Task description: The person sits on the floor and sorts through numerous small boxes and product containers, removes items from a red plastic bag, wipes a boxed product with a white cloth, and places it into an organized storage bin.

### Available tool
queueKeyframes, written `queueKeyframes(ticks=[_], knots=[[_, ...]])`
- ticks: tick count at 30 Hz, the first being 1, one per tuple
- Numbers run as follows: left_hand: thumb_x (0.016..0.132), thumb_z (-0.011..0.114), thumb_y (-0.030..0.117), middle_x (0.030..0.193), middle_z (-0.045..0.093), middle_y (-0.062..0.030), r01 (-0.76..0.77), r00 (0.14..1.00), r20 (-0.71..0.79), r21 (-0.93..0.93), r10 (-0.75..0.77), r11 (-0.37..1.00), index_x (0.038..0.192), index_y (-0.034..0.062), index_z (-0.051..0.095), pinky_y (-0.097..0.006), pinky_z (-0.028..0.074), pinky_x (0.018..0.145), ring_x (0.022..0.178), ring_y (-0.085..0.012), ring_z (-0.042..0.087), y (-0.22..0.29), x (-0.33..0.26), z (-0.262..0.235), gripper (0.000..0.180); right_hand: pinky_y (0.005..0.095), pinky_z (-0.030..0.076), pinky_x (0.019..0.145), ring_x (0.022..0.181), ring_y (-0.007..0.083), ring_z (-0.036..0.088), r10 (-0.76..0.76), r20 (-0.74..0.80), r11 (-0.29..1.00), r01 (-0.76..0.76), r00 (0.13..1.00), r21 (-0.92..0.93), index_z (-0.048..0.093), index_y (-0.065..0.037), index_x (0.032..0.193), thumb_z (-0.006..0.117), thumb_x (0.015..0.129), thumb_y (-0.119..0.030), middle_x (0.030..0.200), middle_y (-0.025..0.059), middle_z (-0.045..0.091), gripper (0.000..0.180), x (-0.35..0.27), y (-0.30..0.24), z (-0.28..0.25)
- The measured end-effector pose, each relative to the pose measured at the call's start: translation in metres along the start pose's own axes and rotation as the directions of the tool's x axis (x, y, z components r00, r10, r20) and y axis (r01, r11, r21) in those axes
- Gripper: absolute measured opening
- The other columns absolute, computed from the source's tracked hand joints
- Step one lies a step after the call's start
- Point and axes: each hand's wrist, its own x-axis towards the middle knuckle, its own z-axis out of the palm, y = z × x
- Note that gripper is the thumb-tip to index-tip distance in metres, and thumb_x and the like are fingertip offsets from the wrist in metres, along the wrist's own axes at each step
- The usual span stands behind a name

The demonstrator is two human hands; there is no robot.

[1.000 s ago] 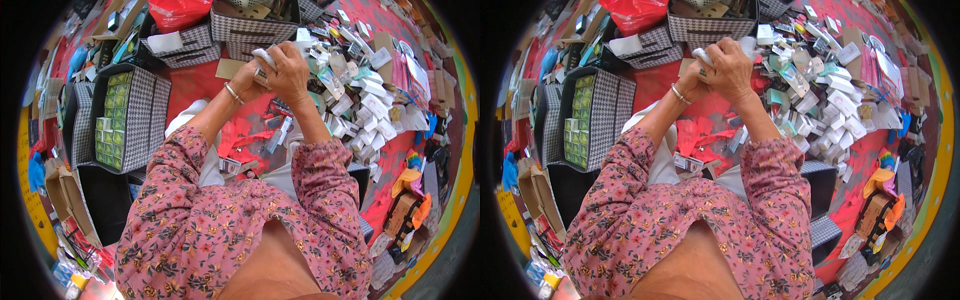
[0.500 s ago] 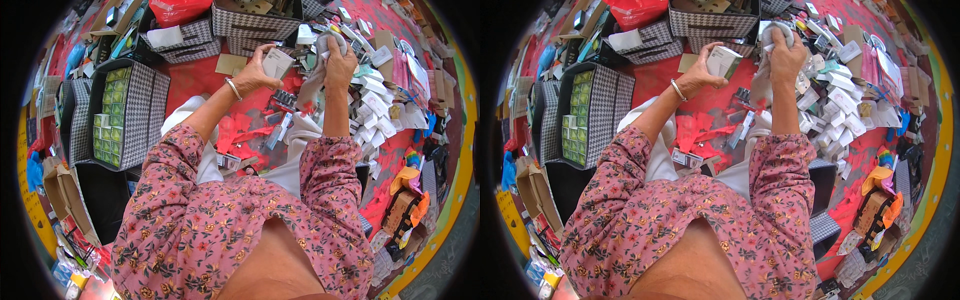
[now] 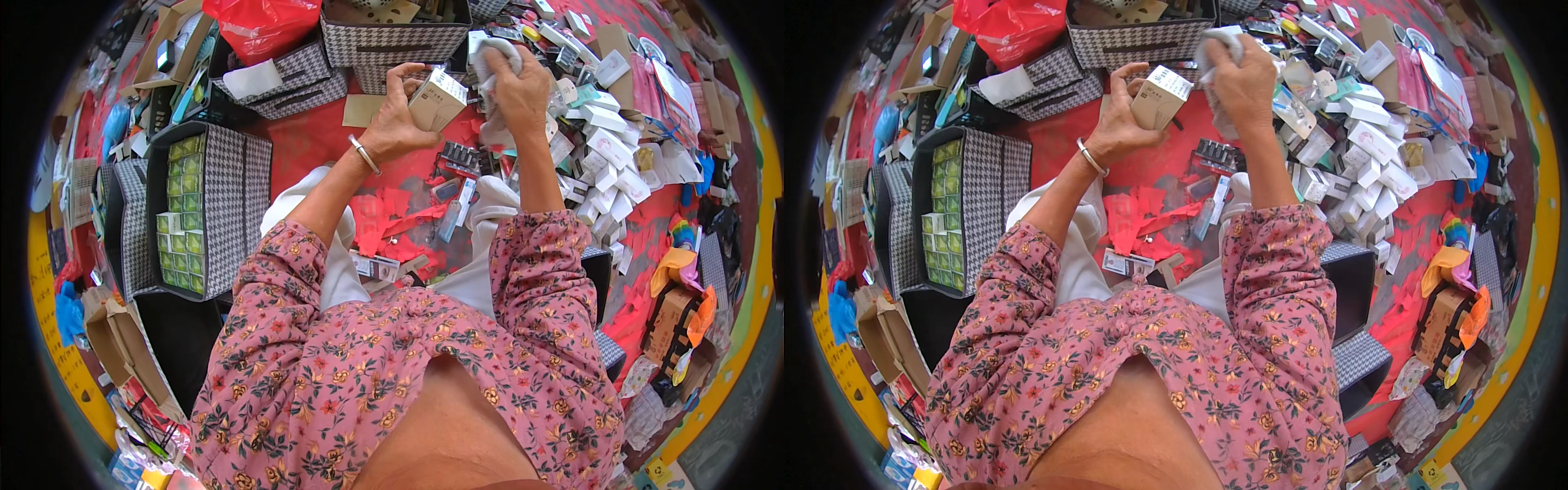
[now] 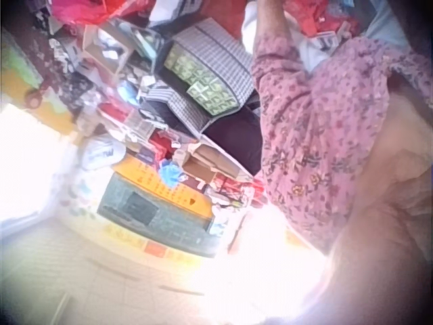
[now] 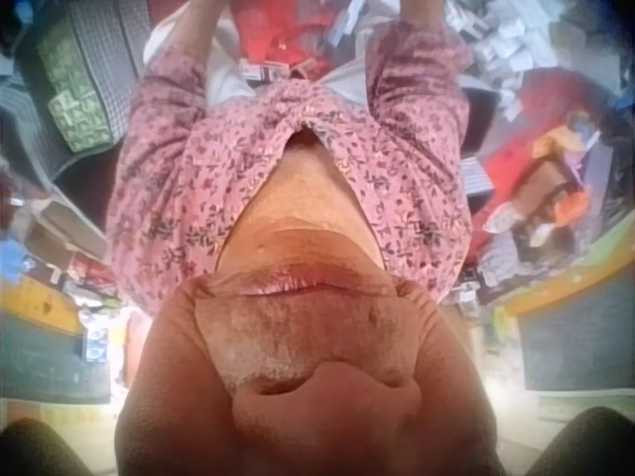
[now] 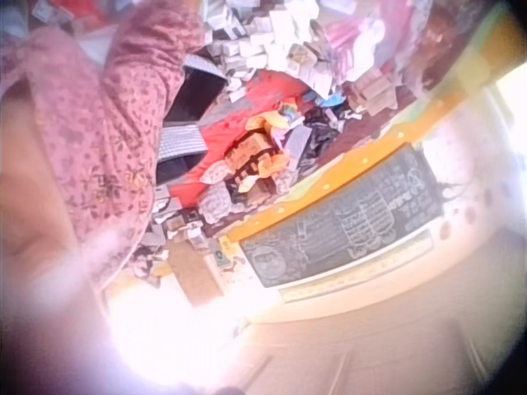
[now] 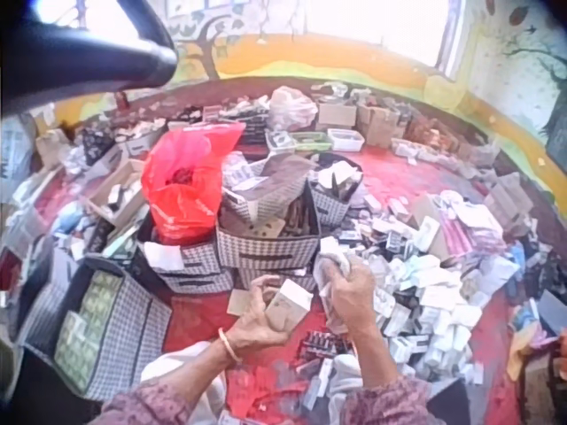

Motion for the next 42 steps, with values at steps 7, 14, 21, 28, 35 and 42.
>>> queueKeyframes(ticks=[7,14,21,28,35,42], knots=[[0.05,0.075,0.014,0.098,0.052,-0.0137,0.039,0.999,0.013,0.024,-0.039,0.999,0.122,0.0046,0.021,-0.03,0.046,0.076,0.088,-0.0193,0.053,-0.008,0.0,-0.005,0.09,0.0342,0.045,0.061,0.066,0.0244,0.058,0.162,0.126,0.981,-0.146,0.979,-0.129,0.059,-0.004,0.089,0.058,0.075,-0.031,0.083,0.0134,0.06,0.031,0.0,0.029,0.001],[0.053,0.077,0.014,0.109,0.044,-0.0182,0.258,0.965,0.07,-0.053,-0.254,0.965,0.125,0.007,0.018,-0.033,0.045,0.081,0.097,-0.0233,0.05,-0.013,0.002,-0.008,0.093,0.0263,0.045,0.058,0.065,0.0135,0.055,0.267,0.56,0.918,-0.384,0.784,0.1,0.059,0.001,0.09,0.068,0.068,-0.033,0.08,0.007,0.059,0.041,-0.02,0.003,0.02],[0.055,0.079,0.021,0.132,0.026,-0.0158,0.346,0.919,0.356,-0.532,-0.166,0.773,0.135,0.0074,0.007,-0.032,0.031,0.097,0.12,-0.0246,0.032,-0.006,0.003,-0.035,0.109,0.0311,0.054,0.056,0.065,0.019,0.062,0.401,0.664,0.254,-0.773,0.631,0.581,0.053,0.004,0.094,0.065,0.073,-0.021,0.083,0.0119,0.06,0.035,-0.007,0.02,0.018],[0.061,0.071,0.016,0.114,0.045,-0.0092,0.368,0.925,0.321,-0.627,-0.202,0.687,0.132,0.0048,0.019,-0.028,0.041,0.084,0.102,-0.0188,0.048,-0.008,-0.001,-0.025,0.089,0.0294,0.053,0.063,0.071,0.017,0.061,0.35,0.7,0.185,-0.779,0.622,0.599,0.054,0.002,0.097,0.061,0.078,-0.024,0.084,0.0098,0.061,0.033,-0.017,0.008,0.027],[0.062,0.064,0.009,0.117,0.045,-0.0124,0.324,0.946,0.274,-0.804,-0.174,0.498,0.125,0.0034,0.028,-0.036,0.038,0.091,0.107,-0.0233,0.047,-0.013,0.001,-0.034,0.073,0.0272,0.045,0.056,0.071,0.0142,0.056,0.425,0.077,0.69,-0.378,0.902,0.618,0.055,0.0,0.089,0.058,0.08,-0.025,0.086,0.0103,0.058,0.026,0.003,0.012,0.0],[0.063,0.062,0.0,0.106,0.048,-0.0082,0.444,0.895,0.399,-0.837,-0.2,0.319,0.125,0.0048,0.027,-0.035,0.042,0.086,0.098,-0.0208,0.051,-0.018,-0.008,-0.016,0.071,0.0373,0.044,0.06,0.069,0.0309,0.053,-0.361,0.03,0.931,0.362,0.932,-0.049,0.05,-0.005,0.078,0.052,0.081,-0.021,0.074,0.0109,0.051,0.016,-0.032,-0.027,0.035]])
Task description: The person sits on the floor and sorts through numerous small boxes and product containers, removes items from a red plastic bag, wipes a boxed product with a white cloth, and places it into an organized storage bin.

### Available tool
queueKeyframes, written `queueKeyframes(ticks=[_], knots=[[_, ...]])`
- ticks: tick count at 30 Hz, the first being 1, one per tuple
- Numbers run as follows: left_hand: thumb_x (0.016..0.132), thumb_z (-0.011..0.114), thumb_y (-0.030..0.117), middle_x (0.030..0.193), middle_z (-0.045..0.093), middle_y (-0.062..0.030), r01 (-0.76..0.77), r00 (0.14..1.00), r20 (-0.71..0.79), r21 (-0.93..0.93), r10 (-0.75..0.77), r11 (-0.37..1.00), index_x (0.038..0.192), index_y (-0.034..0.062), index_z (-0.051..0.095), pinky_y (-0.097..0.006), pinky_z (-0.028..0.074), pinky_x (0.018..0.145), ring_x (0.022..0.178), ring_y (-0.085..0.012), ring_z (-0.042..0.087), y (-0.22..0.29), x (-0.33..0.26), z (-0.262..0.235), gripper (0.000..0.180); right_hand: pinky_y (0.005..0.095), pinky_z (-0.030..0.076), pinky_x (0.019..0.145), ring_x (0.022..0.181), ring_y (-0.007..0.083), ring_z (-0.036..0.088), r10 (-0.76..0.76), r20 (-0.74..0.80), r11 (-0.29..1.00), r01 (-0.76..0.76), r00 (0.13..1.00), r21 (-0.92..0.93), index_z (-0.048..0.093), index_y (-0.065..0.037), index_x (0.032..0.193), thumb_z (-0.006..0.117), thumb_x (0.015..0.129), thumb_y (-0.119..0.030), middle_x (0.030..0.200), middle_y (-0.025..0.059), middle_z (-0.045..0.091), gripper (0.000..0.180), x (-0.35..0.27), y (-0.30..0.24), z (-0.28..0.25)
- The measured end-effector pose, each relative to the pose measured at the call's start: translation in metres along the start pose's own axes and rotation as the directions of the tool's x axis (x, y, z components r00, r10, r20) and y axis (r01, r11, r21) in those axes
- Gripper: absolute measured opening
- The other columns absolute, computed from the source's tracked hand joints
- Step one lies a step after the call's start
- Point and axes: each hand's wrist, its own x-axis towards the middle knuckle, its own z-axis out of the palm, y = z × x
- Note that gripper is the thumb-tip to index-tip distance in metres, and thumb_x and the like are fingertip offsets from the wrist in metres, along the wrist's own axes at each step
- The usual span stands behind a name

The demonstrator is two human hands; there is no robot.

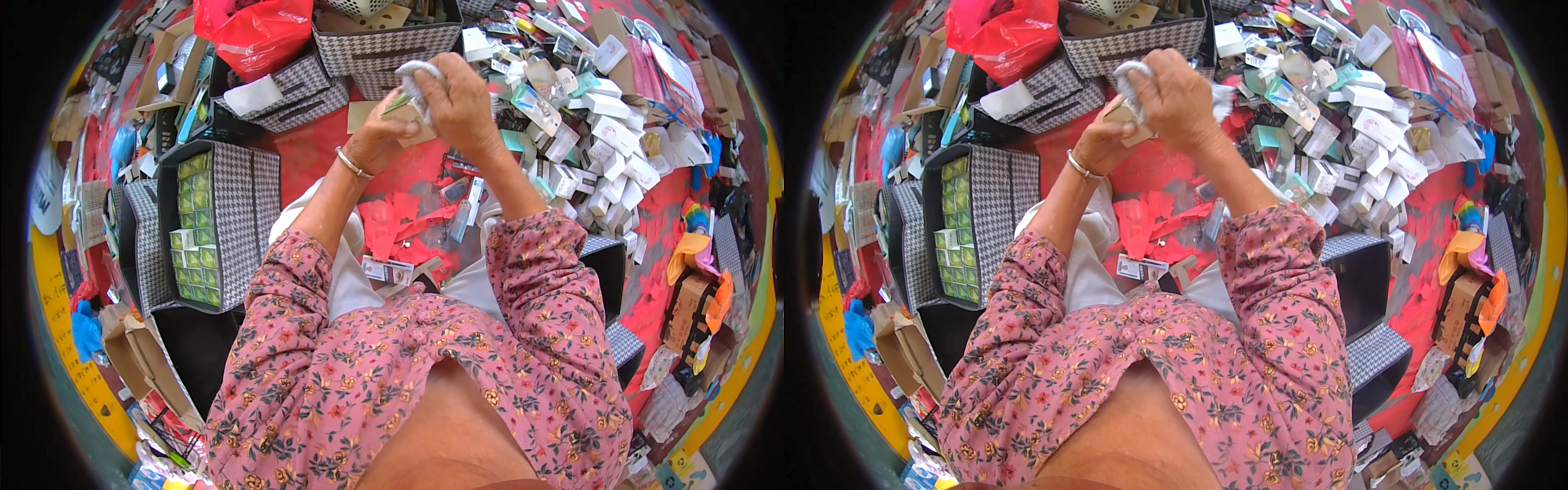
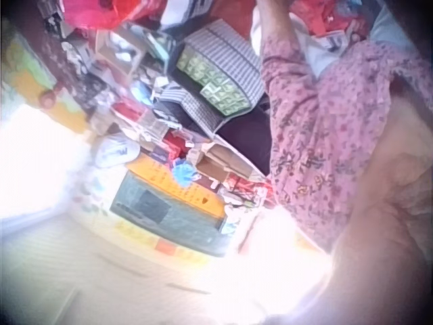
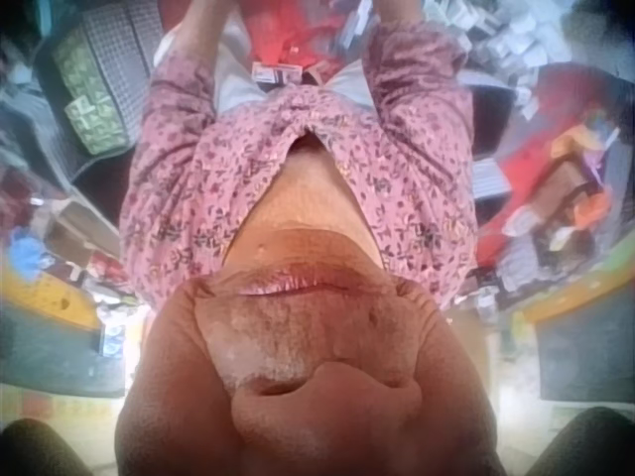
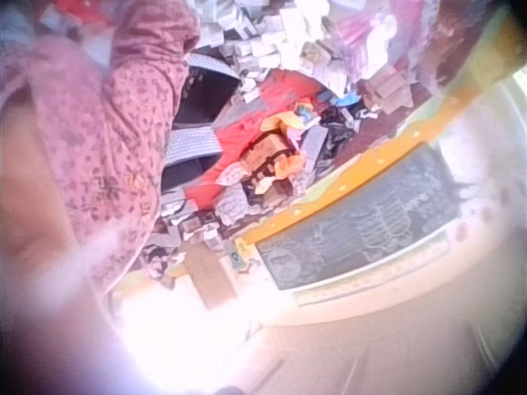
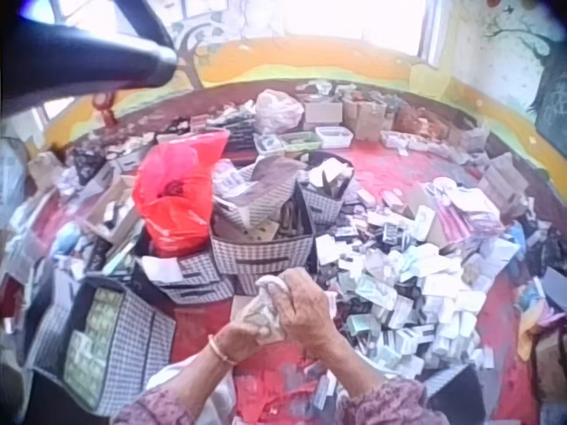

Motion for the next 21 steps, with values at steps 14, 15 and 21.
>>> queueKeyframes(ticks=[14,15,21], knots=[[0.06,0.063,-0.004,0.11,0.044,-0.008,-0.049,0.998,-0.034,0.105,0.052,0.993,0.125,0.0102,0.023,-0.035,0.039,0.09,0.101,-0.0224,0.047,0.006,-0.004,0.013,0.077,0.039,0.043,0.062,0.066,0.0349,0.053,0.106,-0.022,0.992,-0.104,0.994,0.078,0.055,0.0,0.078,0.055,0.079,-0.024,0.071,0.0167,0.054,0.024,-0.002,0.016,-0.001],[0.059,0.068,0.0,0.111,0.043,-0.008,-0.046,0.998,-0.029,0.171,0.051,0.984,0.125,0.0088,0.023,-0.034,0.039,0.089,0.103,-0.0206,0.046,0.008,-0.005,0.015,0.081,0.0391,0.043,0.062,0.066,0.0352,0.053,0.07,-0.023,0.996,-0.069,0.997,0.054,0.055,0.0,0.078,0.055,0.079,-0.024,0.07,0.017,0.054,0.023,-0.004,0.024,0.002],[0.053,0.079,0.012,0.114,0.043,-0.0088,-0.083,0.952,-0.083,0.859,0.296,0.505,0.125,0.0062,0.021,-0.028,0.037,0.091,0.106,-0.0177,0.044,0.001,0.001,-0.002,0.093,0.031,0.042,0.044,0.046,0.0163,0.056,0.377,-0.099,0.913,-0.351,0.921,0.209,0.057,-0.001,0.074,0.055,0.081,-0.018,0.054,0.0082,0.057,0.019,0.02,0.014,-0.027]])
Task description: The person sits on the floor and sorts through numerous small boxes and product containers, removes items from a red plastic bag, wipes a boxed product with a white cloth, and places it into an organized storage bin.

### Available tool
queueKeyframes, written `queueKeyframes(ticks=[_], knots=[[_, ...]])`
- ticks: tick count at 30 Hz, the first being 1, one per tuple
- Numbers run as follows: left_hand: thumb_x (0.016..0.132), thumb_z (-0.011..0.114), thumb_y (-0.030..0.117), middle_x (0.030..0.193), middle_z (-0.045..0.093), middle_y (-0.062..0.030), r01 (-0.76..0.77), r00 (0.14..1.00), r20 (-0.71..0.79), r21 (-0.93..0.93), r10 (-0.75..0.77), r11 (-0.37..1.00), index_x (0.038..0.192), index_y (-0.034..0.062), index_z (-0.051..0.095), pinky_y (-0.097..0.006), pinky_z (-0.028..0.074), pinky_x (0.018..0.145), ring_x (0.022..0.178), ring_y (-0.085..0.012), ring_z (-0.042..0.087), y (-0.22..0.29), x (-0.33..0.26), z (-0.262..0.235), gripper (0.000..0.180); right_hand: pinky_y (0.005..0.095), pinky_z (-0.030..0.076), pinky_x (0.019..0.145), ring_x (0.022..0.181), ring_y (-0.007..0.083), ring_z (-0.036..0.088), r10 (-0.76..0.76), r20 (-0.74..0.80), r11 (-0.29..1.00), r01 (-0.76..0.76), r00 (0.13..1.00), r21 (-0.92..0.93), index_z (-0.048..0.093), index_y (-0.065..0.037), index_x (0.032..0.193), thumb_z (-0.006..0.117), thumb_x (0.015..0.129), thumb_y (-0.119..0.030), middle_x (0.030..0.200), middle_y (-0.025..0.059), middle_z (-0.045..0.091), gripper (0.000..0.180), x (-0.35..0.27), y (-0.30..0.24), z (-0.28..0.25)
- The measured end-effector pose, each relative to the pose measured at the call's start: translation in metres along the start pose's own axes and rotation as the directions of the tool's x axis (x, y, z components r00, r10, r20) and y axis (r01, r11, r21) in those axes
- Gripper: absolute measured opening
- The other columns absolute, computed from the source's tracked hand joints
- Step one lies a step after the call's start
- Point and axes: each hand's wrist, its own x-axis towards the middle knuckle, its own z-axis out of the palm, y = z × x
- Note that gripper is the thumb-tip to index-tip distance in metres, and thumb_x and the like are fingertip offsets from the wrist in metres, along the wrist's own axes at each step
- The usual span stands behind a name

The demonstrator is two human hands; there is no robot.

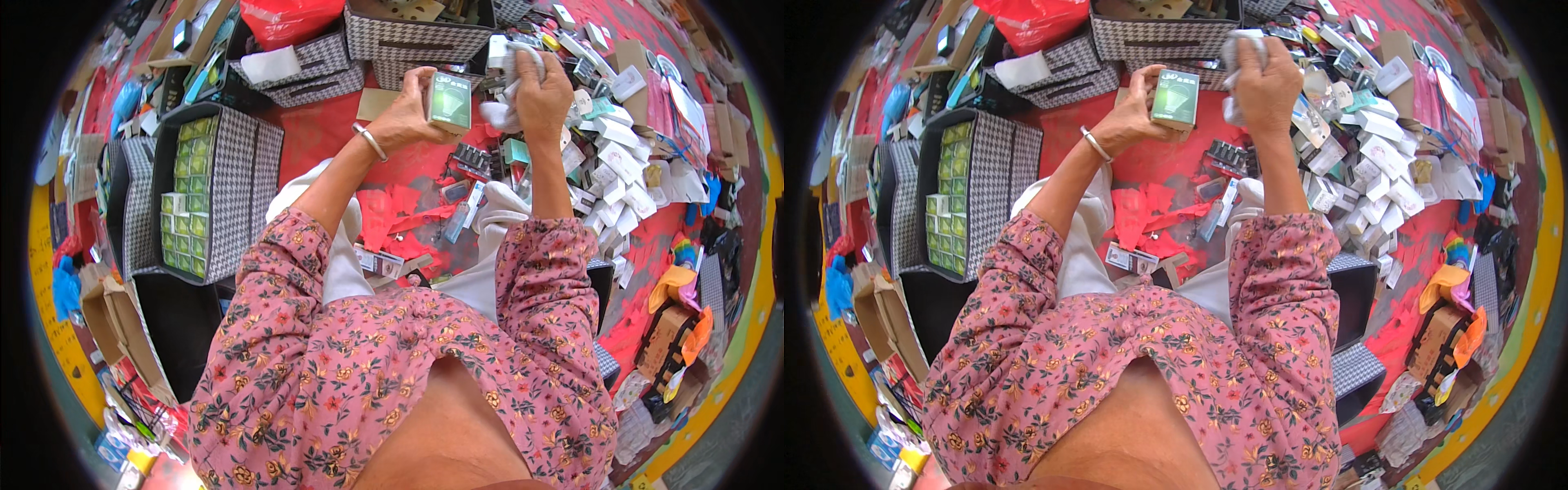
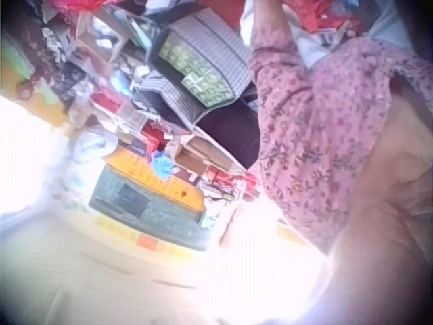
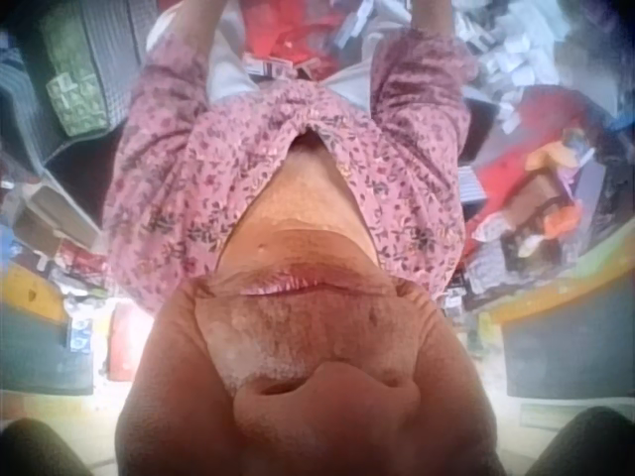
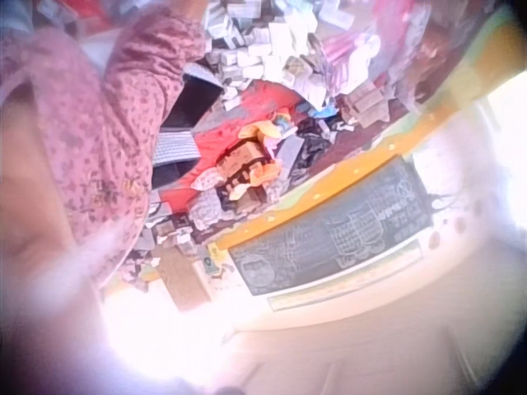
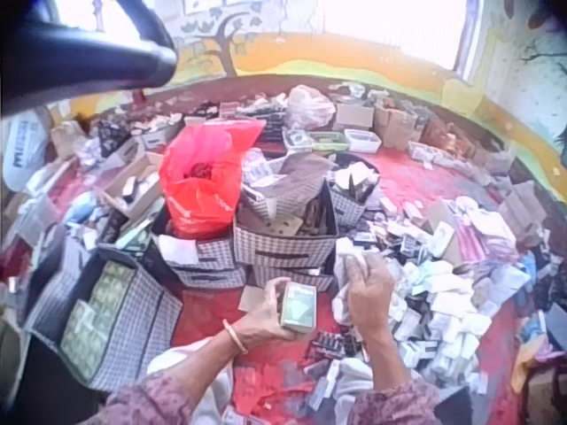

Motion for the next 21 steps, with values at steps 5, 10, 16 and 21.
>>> queueKeyframes(ticks=[5,10,16,21], knots=[[0.05,0.082,0.018,0.103,0.047,-0.0101,-0.169,0.983,0.085,0.098,0.161,0.981,0.117,0.0005,0.022,-0.028,0.04,0.085,0.095,-0.0161,0.048,-0.001,0.007,0.002,0.092,0.0352,0.047,0.056,0.067,0.0276,0.056,-0.417,0.483,0.767,0.583,0.77,-0.267,0.057,-0.011,0.083,0.058,0.076,-0.025,0.075,0.0077,0.054,0.016,-0.041,0.001,0.033],[0.045,0.083,0.022,0.103,0.048,-0.0101,-0.093,0.976,0.203,0.074,0.076,0.993,0.113,0.0001,0.034,-0.028,0.04,0.085,0.095,-0.0171,0.049,0.009,-0.003,0.01,0.087,0.037,0.046,0.054,0.063,0.0288,0.057,-0.275,0.253,0.714,0.374,0.927,-0.592,0.054,-0.007,0.078,0.055,0.079,-0.027,0.074,0.0112,0.055,0.02,-0.005,0.042,0.015],[0.048,0.08,0.017,0.107,0.046,-0.0092,-0.03,0.984,0.177,0.013,0.027,0.999,0.116,-0.0001,0.032,-0.03,0.04,0.087,0.1,-0.0188,0.048,0.01,0.0,0.004,0.085,0.034,0.044,0.056,0.065,0.0274,0.059,-0.264,0.292,0.897,0.346,0.919,-0.276,0.058,-0.004,0.082,0.058,0.078,-0.025,0.075,0.0146,0.059,0.021,-0.012,0.006,0.011],[0.049,0.078,0.013,0.112,0.044,-0.009,-0.081,0.972,0.226,0.077,0.061,0.994,0.119,0.0007,0.032,-0.031,0.04,0.088,0.105,-0.0191,0.046,0.005,-0.003,0.006,0.085,0.0404,0.044,0.055,0.065,0.0313,0.057,-0.293,0.342,0.742,0.438,0.893,-0.508,0.055,-0.007,0.086,0.055,0.08,-0.029,0.069,0.0104,0.054,0.023,-0.013,0.029,0.023]])
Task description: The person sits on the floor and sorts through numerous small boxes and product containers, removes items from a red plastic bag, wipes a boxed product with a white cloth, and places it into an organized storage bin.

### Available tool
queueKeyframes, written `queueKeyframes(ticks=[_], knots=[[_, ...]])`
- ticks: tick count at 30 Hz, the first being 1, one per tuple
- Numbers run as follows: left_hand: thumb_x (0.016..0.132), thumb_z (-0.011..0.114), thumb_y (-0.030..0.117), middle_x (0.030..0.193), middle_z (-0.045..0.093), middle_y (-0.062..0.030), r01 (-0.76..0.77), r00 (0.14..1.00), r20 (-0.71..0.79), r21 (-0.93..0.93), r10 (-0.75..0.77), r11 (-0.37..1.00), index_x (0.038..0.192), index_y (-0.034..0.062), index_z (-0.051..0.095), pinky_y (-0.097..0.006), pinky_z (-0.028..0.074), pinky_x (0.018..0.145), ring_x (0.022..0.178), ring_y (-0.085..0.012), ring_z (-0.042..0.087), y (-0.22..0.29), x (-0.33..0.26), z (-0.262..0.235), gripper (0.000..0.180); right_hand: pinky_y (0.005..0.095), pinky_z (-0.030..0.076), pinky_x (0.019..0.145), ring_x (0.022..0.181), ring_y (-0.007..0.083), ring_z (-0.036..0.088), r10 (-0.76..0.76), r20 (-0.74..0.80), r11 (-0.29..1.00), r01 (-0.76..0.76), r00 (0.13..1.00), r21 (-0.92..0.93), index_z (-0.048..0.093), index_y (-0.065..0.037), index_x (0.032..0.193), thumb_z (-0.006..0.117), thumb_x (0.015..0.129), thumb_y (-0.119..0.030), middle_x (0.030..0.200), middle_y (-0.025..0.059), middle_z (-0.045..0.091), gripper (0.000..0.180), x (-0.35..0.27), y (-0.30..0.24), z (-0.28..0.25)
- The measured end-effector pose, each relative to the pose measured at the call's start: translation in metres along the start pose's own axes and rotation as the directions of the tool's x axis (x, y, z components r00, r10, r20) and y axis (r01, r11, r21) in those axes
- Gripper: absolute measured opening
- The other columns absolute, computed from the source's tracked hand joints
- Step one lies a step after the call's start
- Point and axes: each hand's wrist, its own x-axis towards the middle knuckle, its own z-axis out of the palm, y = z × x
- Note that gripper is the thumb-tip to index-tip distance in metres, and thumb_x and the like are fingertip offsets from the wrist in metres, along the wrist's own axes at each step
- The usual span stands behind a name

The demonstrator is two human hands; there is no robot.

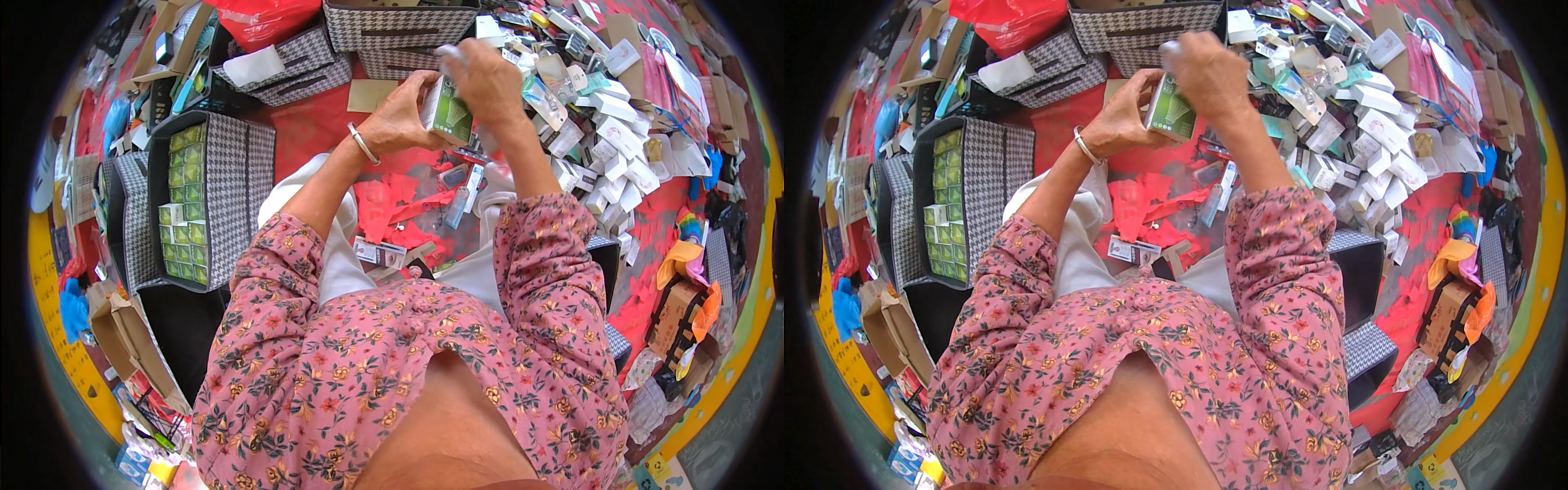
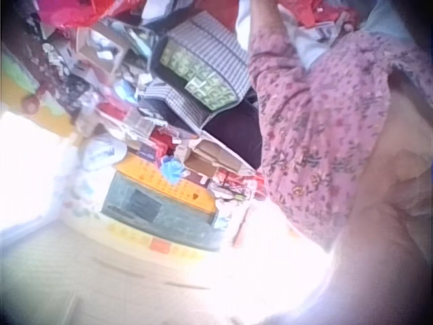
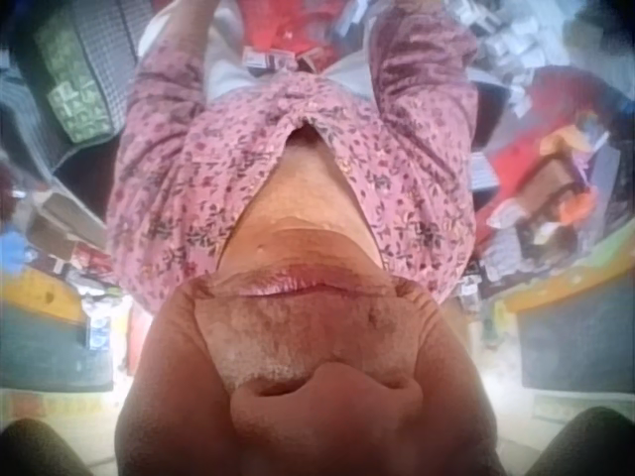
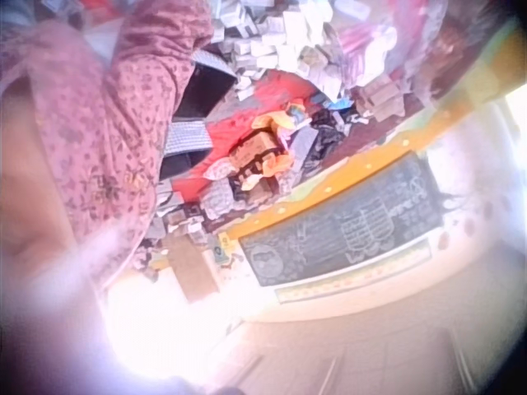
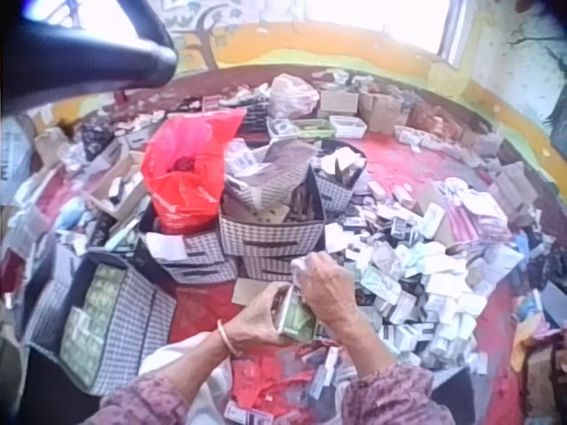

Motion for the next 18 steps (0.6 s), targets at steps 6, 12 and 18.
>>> queueKeyframes(ticks=[6,12,18], knots=[[0.049,0.079,0.018,0.111,0.045,-0.0103,0.039,0.978,-0.206,-0.015,-0.041,0.999,0.12,0.0005,0.031,-0.03,0.038,0.09,0.105,-0.0194,0.045,0.003,0.001,-0.007,0.087,0.0371,0.045,0.058,0.064,0.0276,0.06,0.473,0.04,0.84,-0.464,0.88,0.279,0.06,-0.002,0.08,0.056,0.077,-0.039,0.072,0.0156,0.061,0.037,0.005,0.045,-0.011],[0.048,0.078,0.019,0.106,0.046,-0.0127,0.002,0.922,-0.363,0.354,0.135,0.935,0.116,-0.0012,0.034,-0.03,0.037,0.089,0.1,-0.0222,0.047,-0.012,0.007,-0.007,0.083,0.0364,0.045,0.073,0.08,0.03,0.059,0.36,0.334,0.851,-0.454,0.871,0.265,0.058,0.004,0.093,0.058,0.067,-0.059,0.088,0.0203,0.06,0.068,-0.014,-0.006,0.004],[0.047,0.078,0.015,0.127,0.026,-0.0178,-0.245,0.868,-0.337,0.35,0.366,0.904,0.13,0.0053,0.019,-0.034,0.035,0.094,0.113,-0.0279,0.038,-0.007,0.008,-0.011,0.103,0.0274,0.046,0.06,0.066,0.0154,0.058,0.324,0.592,0.449,-0.671,0.738,0.591,0.058,0.007,0.088,0.068,0.063,-0.028,0.075,0.0114,0.06,0.044,-0.014,0.002,0.011]])
